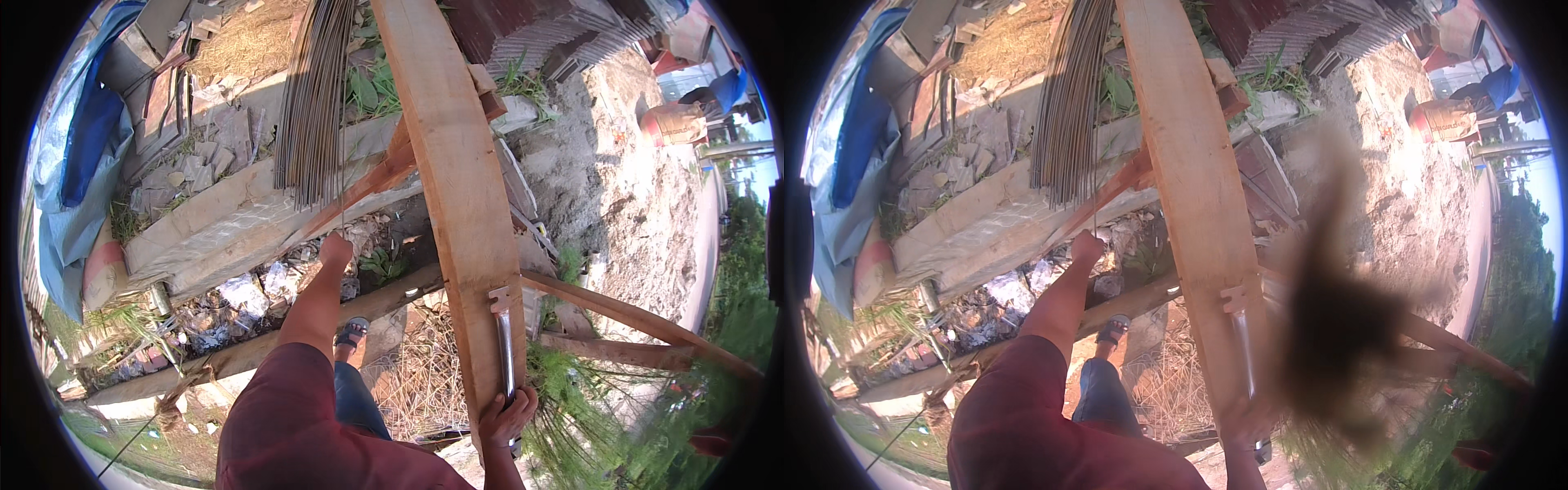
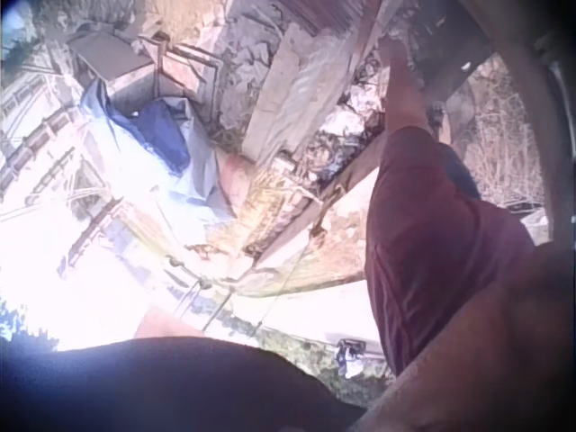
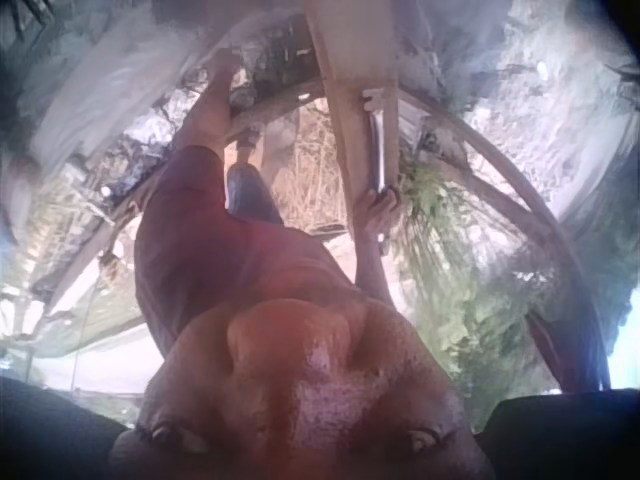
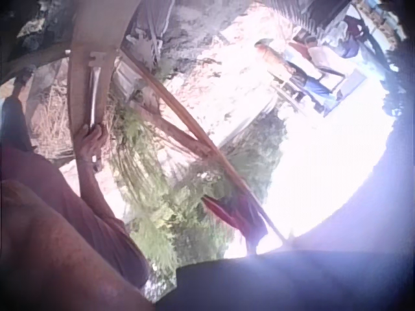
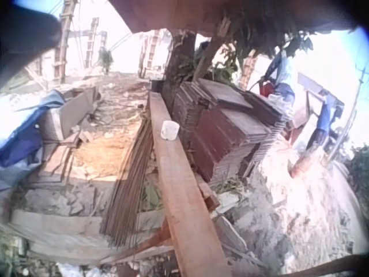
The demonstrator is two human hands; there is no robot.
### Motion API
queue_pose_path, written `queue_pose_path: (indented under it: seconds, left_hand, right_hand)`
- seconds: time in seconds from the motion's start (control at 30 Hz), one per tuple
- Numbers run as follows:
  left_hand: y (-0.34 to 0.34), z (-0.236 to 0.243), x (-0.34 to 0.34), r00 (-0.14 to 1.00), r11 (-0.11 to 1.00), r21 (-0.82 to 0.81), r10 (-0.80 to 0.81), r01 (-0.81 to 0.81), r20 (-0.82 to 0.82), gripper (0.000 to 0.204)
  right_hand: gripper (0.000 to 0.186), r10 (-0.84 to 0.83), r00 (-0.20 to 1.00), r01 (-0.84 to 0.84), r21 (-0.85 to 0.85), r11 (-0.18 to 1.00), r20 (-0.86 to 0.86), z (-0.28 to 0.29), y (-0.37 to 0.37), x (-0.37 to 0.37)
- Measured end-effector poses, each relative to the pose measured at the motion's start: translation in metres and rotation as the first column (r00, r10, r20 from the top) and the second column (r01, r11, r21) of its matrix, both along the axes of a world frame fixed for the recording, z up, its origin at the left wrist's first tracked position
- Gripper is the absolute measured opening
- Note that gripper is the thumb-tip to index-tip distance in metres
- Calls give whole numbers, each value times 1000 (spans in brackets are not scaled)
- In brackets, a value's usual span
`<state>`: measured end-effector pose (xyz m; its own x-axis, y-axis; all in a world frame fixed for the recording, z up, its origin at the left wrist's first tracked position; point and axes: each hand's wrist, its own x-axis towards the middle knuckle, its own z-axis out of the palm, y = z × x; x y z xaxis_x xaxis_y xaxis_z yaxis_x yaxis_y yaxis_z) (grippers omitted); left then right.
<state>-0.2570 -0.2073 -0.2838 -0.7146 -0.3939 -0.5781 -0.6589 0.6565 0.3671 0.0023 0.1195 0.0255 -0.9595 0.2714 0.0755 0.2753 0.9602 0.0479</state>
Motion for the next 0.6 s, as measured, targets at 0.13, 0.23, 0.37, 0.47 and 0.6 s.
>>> queue_pose_path:
  seconds: [0.13,0.23,0.37,0.47,0.6]
  left_hand:
    - [32,4,124,984,993,118,2,-24,178,35]
    - [54,-16,236,949,962,265,-142,66,281,45]
    - [77,19,308,923,939,270,-283,211,262,47]
    - [77,40,313,907,757,613,-394,226,152,38]
    - [68,100,307,953,242,963,-243,-122,182,22]
  right_hand:
    - [32,-73,997,72,-74,995,-14,6,-9,-5]
    - [32,-17,998,12,-79,997,-66,9,-9,-8]
    - [32,50,990,-62,-89,994,-131,8,-7,-8]
    - [30,-7,996,3,-50,999,-86,8,-8,-5]
    - [28,-59,994,45,-145,988,-95,28,-24,-4]
